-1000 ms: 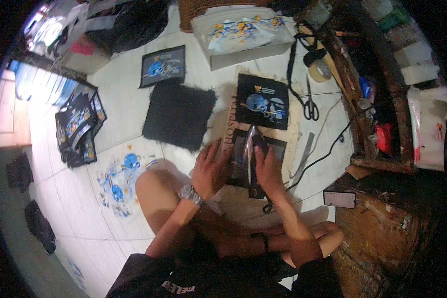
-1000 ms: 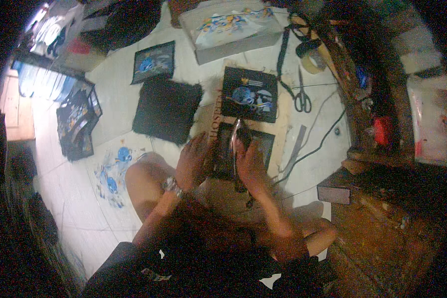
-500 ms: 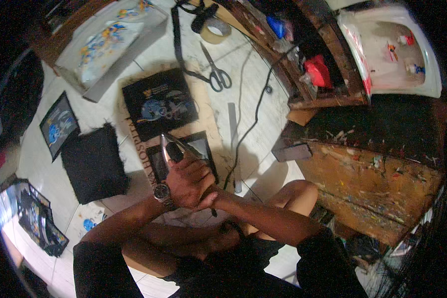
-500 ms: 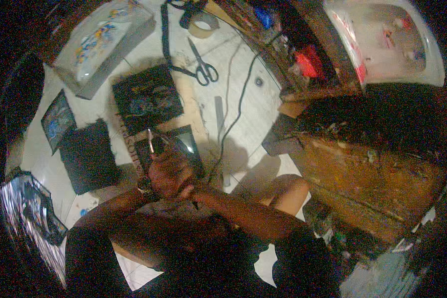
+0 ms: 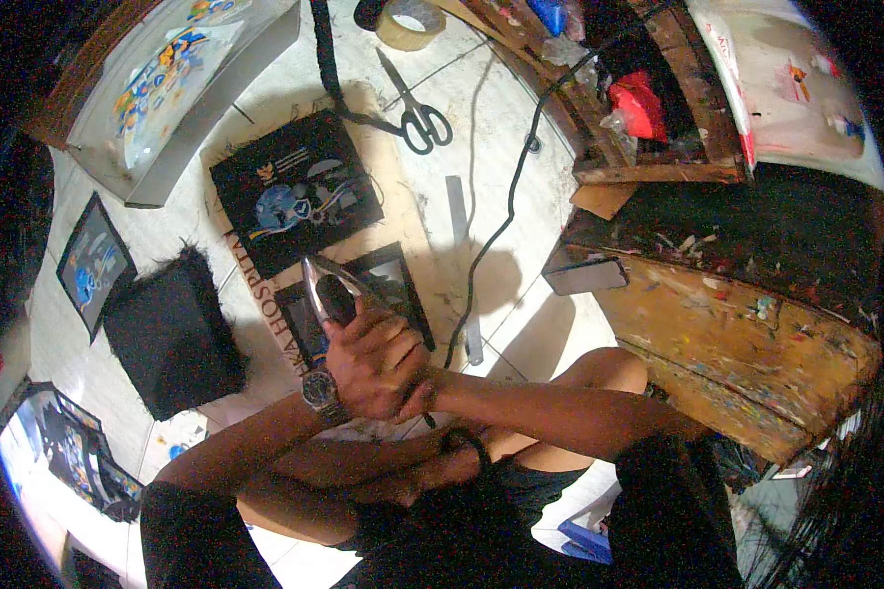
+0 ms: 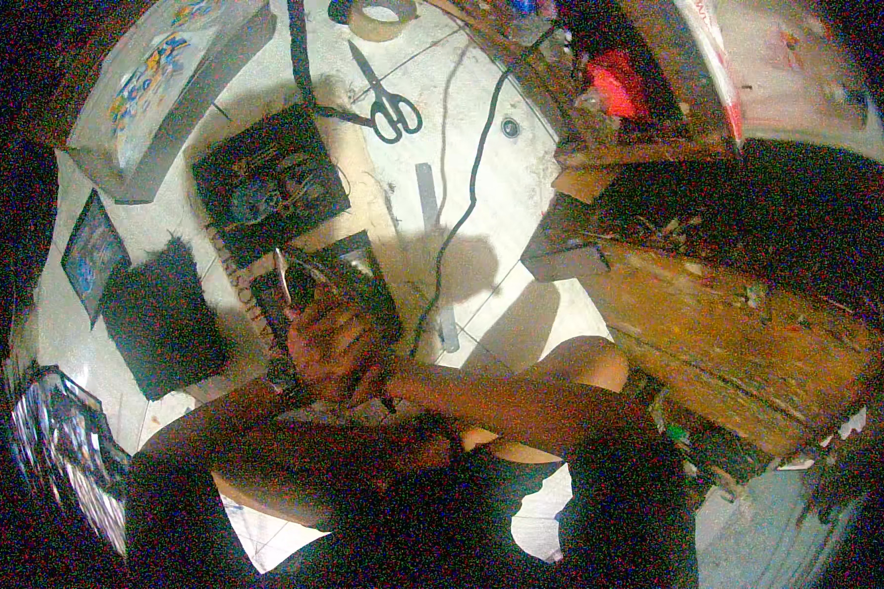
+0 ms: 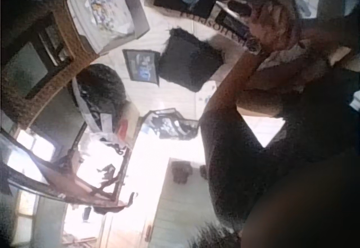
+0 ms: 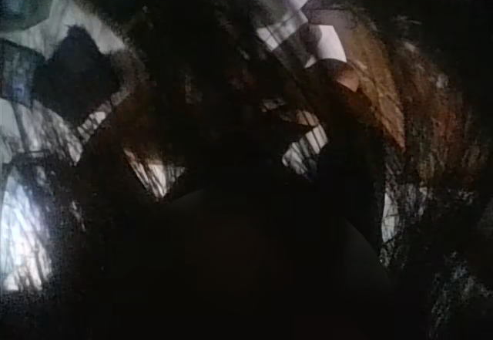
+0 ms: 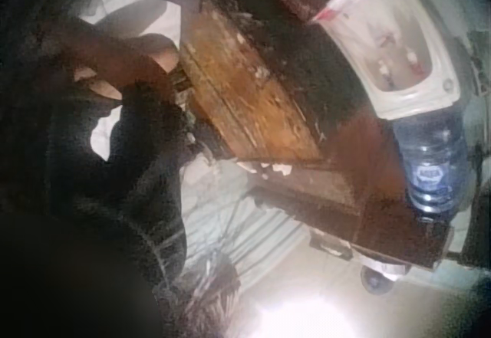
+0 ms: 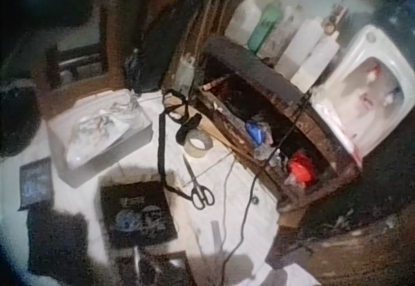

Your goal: The person sits on the floor and uses a handheld iron to press a printed design onto small black fabric patches. They peel off a protective film, position the patch on a cardboard base, and apply heat with the iron before stacking the finished items.

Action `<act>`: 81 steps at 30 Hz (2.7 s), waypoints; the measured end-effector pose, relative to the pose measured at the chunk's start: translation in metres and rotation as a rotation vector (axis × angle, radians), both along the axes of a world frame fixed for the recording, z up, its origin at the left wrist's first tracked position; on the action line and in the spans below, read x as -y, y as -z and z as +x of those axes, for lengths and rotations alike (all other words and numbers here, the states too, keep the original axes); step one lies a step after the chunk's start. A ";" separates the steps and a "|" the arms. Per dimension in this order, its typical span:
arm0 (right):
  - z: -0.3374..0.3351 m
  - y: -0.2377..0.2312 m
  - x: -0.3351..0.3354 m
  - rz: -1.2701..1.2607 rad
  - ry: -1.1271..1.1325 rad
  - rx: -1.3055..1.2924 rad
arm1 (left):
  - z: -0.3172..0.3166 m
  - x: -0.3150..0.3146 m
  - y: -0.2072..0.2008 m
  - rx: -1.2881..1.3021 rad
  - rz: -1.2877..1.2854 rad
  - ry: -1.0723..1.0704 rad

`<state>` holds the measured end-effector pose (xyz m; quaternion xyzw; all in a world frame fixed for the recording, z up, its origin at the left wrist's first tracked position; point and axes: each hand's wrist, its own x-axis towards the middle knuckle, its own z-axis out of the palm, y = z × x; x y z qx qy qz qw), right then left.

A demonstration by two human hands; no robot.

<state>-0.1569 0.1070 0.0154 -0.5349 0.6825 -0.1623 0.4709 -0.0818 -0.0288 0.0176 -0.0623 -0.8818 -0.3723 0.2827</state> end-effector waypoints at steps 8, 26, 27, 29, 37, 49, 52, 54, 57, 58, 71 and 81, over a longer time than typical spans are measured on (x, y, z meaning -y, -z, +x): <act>-0.015 0.003 0.001 0.011 0.004 -0.065 | 0.003 0.002 -0.006 -0.005 -0.062 -0.082; -0.021 -0.048 -0.013 0.065 0.202 -0.240 | -0.011 -0.094 -0.043 0.192 0.026 -0.240; -0.025 -0.044 -0.004 0.052 0.212 -0.245 | -0.015 -0.089 -0.041 0.216 -0.011 -0.291; -0.034 -0.040 0.014 0.026 0.223 -0.248 | -0.022 -0.075 -0.032 0.181 -0.016 -0.304; -0.041 -0.025 0.015 0.025 0.163 -0.203 | -0.026 -0.069 0.005 -0.016 0.093 -0.263; -0.013 0.003 0.095 -0.158 0.033 -0.164 | 0.002 0.003 0.042 0.090 0.159 -0.217; -0.016 0.004 0.105 -0.158 0.018 -0.197 | 0.008 0.009 0.044 0.088 0.162 -0.230; -0.017 0.005 0.104 -0.151 0.016 -0.213 | 0.011 0.011 0.043 0.097 0.170 -0.230; -0.017 0.005 0.102 -0.155 0.030 -0.211 | 0.012 0.011 0.042 0.120 0.164 -0.218; -0.020 0.004 0.099 -0.157 0.040 -0.206 | 0.008 0.010 0.040 0.132 0.154 -0.211; -0.035 -0.025 0.059 -0.154 0.018 -0.274 | 0.017 0.000 0.013 0.107 0.136 -0.228; 0.028 -0.034 0.125 -0.211 -0.116 -0.274 | 0.061 0.020 0.010 0.194 0.093 -0.385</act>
